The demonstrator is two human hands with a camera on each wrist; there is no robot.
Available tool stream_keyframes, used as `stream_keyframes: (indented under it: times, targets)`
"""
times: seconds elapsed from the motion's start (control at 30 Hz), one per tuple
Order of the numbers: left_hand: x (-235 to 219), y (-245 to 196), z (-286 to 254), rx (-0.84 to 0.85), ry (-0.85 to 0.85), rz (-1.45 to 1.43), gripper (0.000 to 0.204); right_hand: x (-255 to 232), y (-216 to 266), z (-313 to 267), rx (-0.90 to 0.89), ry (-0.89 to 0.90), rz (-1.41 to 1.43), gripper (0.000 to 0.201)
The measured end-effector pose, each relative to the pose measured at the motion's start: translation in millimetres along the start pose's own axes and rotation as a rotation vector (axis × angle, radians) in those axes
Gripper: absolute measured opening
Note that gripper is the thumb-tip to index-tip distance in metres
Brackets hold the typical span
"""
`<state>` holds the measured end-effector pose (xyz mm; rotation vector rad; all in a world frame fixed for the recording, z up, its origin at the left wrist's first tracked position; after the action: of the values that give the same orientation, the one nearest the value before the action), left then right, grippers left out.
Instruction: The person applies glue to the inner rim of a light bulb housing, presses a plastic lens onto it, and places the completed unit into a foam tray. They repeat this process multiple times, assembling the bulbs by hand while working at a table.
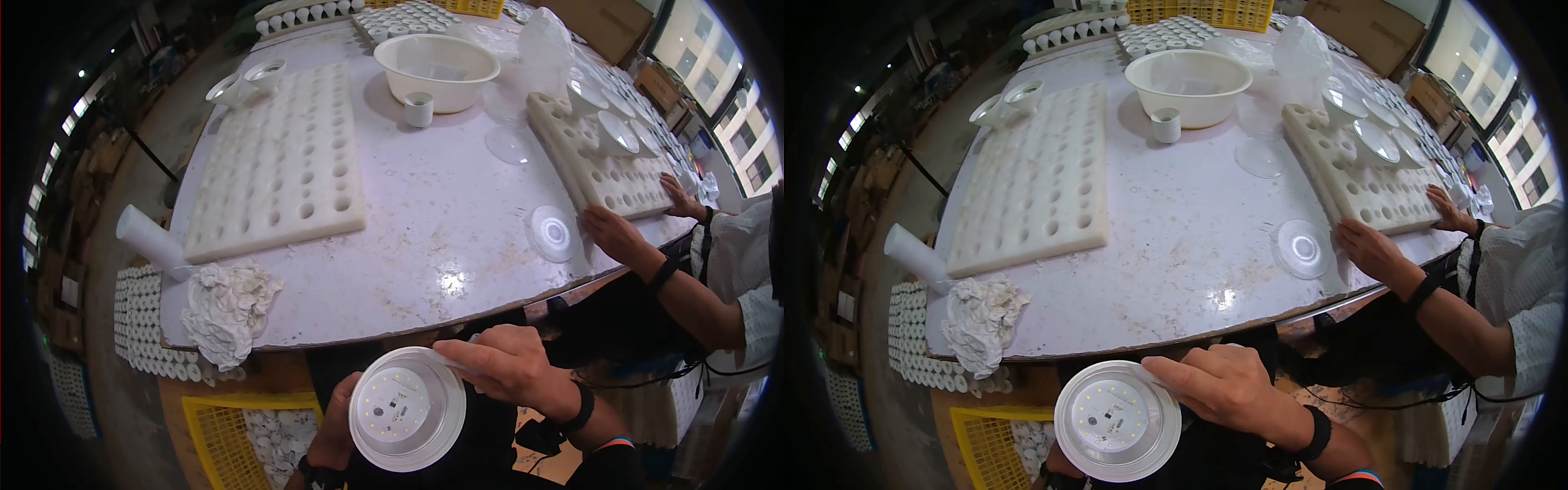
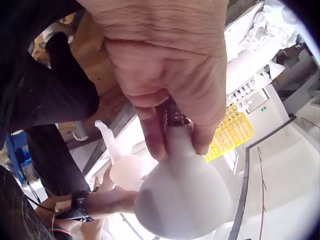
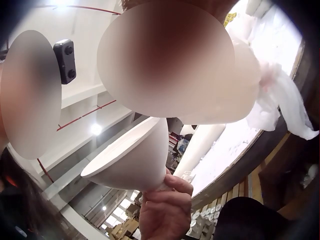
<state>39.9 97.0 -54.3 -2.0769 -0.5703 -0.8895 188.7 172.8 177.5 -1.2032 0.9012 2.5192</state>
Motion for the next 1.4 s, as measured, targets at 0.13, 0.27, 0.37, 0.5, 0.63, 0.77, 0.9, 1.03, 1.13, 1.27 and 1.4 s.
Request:
stream_keyframes:
  times: [0.13,0.27,0.37,0.5,0.63,0.77,0.9,1.03,1.13,1.27,1.4]
  targets:
    - [-4,-7,-1,0.083,-0.066,-0.034,0.010,-1,1,0,0.009,-0.013,0.016,0.044]
    - [0,-10,-1,0.067,-0.055,-0.029,0.011,-5,3,2,0.015,0.022,0.008,0.039]
    - [-4,-7,-1,0.038,-0.079,-0.009,0.012,-5,4,1,0.017,0.052,-0.007,0.036]
    - [3,0,3,0.004,0.118,0.083,0.049,-7,4,-1,-0.022,-0.010,-0.039,0.033]
    - [6,-10,1,0.079,0.121,0.106,0.049,-8,3,-3,-0.011,-0.003,-0.014,0.031]
    - [-12,0,3,0.064,0.121,0.035,0.047,-8,4,-3,-0.009,0.033,-0.016,0.030]
    - [-4,-8,0,0.063,0.098,-0.027,0.046,-8,5,-4,-0.011,0.046,-0.006,0.031]
    - [23,-42,-16,0.289,-0.014,0.079,0.025,-9,6,-5,-0.005,0.045,0.003,0.031]
    - [22,-35,-14,0.212,0.053,0.088,0.030,-11,2,-4,0.050,0.069,0.089,0.026]
    - [79,-47,-9,0.027,-0.063,-0.143,0.036,-10,-26,-11,0.373,0.095,0.545,0.016]
    - [69,-50,0,0.213,0.059,-0.413,0.041,-3,-59,-38,0.611,-0.165,1.294,0.029]
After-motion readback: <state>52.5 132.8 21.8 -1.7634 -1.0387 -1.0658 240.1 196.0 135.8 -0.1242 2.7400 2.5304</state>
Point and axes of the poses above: each hand's wrist, its own z-axis towards the middle knuckle, its own x-axis out of the palm, y = z × x, the point moved 10 cm from there along z, towards the middle knuckle, and after that the axes turned 7 degrees about y, right-handed, at the moved point
